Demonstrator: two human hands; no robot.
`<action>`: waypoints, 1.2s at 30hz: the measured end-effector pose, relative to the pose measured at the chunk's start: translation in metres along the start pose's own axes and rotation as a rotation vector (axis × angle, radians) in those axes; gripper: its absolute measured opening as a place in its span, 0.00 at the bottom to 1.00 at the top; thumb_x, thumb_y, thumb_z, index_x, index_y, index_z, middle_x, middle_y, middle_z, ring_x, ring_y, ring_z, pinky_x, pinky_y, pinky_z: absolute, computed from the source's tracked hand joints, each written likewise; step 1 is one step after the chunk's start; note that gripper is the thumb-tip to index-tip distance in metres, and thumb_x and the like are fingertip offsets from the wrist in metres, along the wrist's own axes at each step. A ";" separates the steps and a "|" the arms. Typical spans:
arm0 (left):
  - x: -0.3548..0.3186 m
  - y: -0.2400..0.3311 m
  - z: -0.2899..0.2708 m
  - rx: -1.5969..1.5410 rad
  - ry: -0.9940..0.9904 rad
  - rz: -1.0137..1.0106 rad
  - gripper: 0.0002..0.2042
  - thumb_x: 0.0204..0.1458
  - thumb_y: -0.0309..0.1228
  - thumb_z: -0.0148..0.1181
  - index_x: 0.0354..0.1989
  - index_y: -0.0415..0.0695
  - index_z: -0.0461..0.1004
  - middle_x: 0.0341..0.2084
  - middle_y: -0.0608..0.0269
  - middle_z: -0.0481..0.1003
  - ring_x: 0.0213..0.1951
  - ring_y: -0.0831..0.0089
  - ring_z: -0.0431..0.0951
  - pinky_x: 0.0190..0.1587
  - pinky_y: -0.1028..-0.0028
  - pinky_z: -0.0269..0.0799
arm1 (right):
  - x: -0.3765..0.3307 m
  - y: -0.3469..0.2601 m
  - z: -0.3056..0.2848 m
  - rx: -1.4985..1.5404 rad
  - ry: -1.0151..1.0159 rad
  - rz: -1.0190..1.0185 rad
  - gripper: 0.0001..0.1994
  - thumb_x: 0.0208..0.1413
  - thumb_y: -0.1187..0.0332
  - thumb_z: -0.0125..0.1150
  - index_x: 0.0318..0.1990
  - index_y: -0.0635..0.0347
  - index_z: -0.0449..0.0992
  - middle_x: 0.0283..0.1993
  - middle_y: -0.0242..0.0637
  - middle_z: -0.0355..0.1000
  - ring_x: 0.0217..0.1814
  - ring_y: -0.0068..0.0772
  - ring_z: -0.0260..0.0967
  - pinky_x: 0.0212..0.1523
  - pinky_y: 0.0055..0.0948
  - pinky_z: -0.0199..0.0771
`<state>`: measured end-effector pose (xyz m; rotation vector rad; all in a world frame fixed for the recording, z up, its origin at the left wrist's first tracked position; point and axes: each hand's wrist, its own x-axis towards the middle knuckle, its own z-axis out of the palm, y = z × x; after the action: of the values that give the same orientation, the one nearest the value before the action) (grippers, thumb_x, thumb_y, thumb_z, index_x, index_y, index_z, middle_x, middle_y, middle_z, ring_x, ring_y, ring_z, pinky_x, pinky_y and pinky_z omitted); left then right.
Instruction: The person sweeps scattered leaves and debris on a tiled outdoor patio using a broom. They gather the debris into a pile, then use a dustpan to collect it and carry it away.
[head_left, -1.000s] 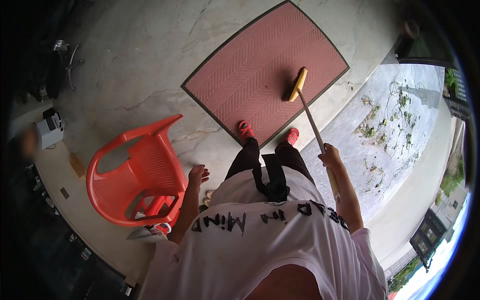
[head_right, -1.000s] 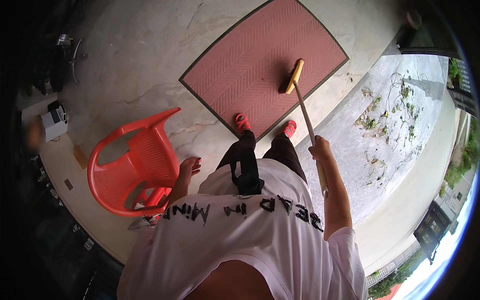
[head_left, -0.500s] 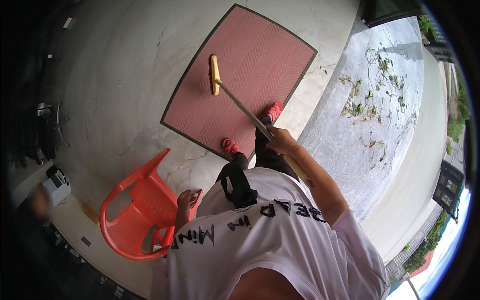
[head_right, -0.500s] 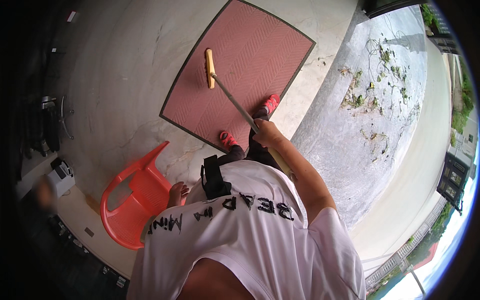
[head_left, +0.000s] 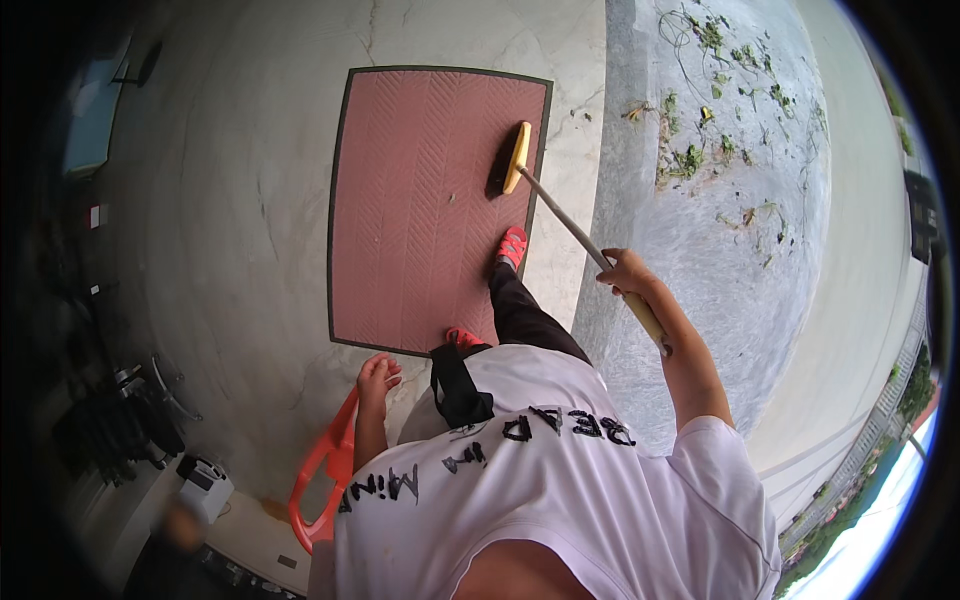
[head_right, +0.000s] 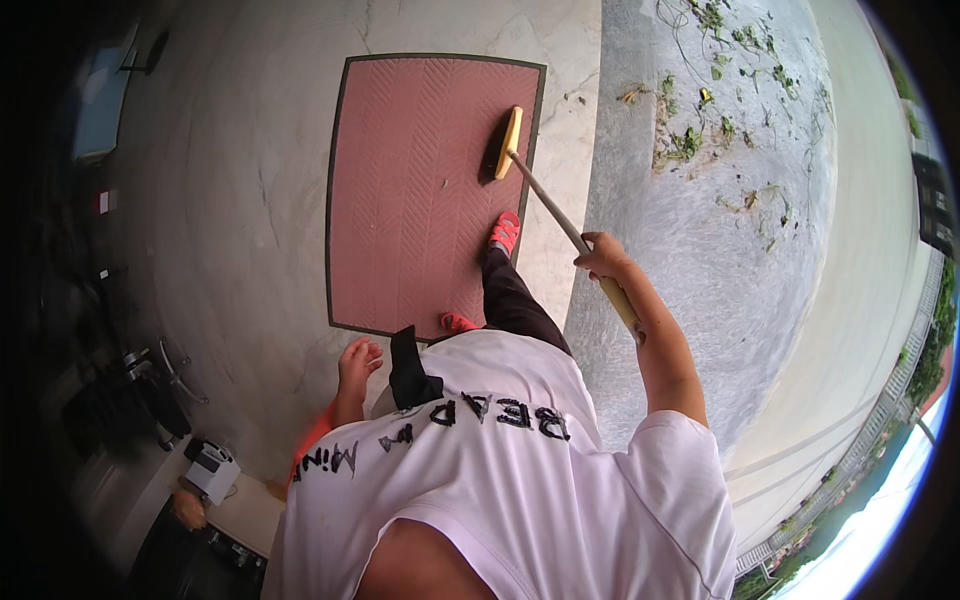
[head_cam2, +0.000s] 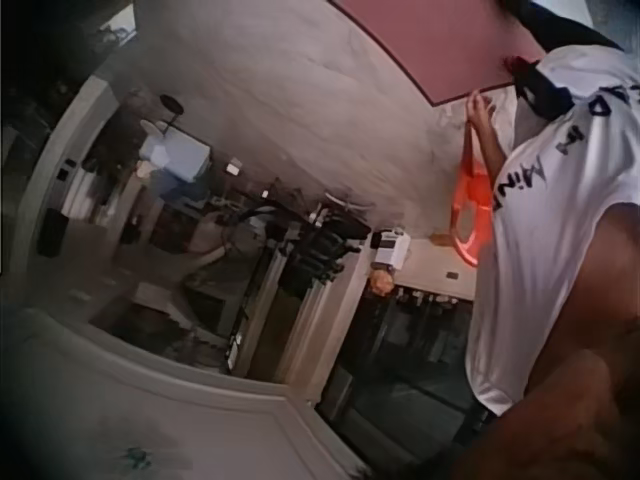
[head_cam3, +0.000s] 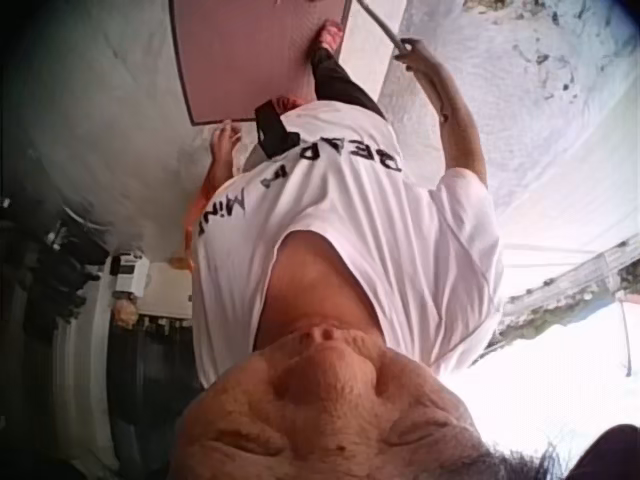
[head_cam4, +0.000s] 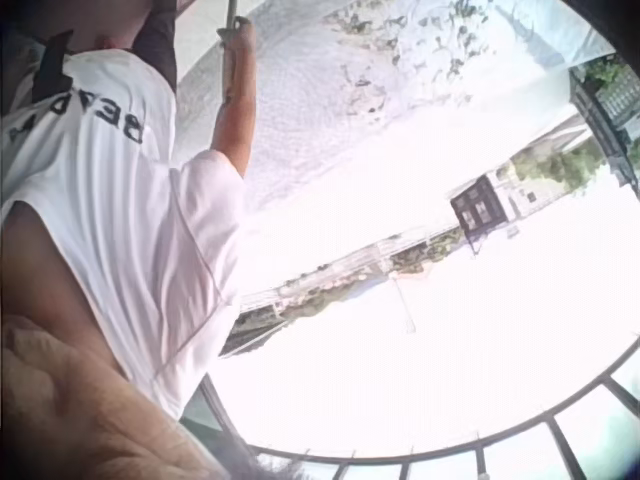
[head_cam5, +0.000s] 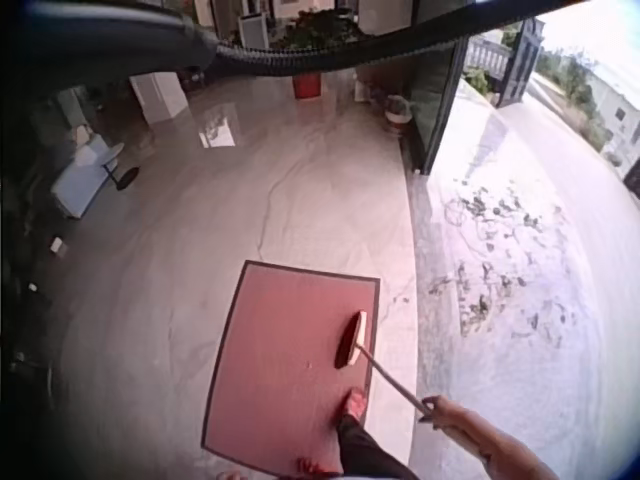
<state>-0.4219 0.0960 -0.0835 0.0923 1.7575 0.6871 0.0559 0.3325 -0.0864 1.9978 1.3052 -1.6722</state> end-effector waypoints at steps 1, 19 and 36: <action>-0.001 0.030 0.022 0.019 -0.040 0.054 0.11 0.57 0.31 0.45 0.46 0.41 0.65 0.35 0.61 0.71 0.35 0.72 0.74 0.35 0.74 0.72 | 0.008 0.025 -0.028 0.091 0.065 0.025 0.29 0.37 0.73 0.62 0.53 0.64 0.66 0.22 0.40 0.70 0.15 0.29 0.68 0.15 0.27 0.70; 0.167 0.063 -0.014 0.802 -0.394 0.188 0.12 0.55 0.32 0.49 0.45 0.41 0.67 0.31 0.64 0.72 0.32 0.76 0.74 0.32 0.78 0.72 | -0.053 -0.061 -0.091 0.244 0.255 -0.042 0.23 0.40 0.77 0.54 0.50 0.64 0.65 0.25 0.48 0.71 0.18 0.36 0.71 0.23 0.32 0.73; 0.272 0.501 0.160 0.445 -0.246 0.044 0.11 0.56 0.31 0.47 0.45 0.43 0.67 0.33 0.63 0.72 0.32 0.74 0.74 0.32 0.74 0.73 | 0.159 -0.119 -0.226 -0.288 0.855 0.369 0.14 0.42 0.79 0.48 0.40 0.65 0.67 0.28 0.52 0.72 0.23 0.47 0.72 0.21 0.38 0.72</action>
<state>-0.5038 0.6820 -0.0943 0.4999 1.6450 0.2891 0.1135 0.6269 -0.1107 2.6388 1.1674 -0.4175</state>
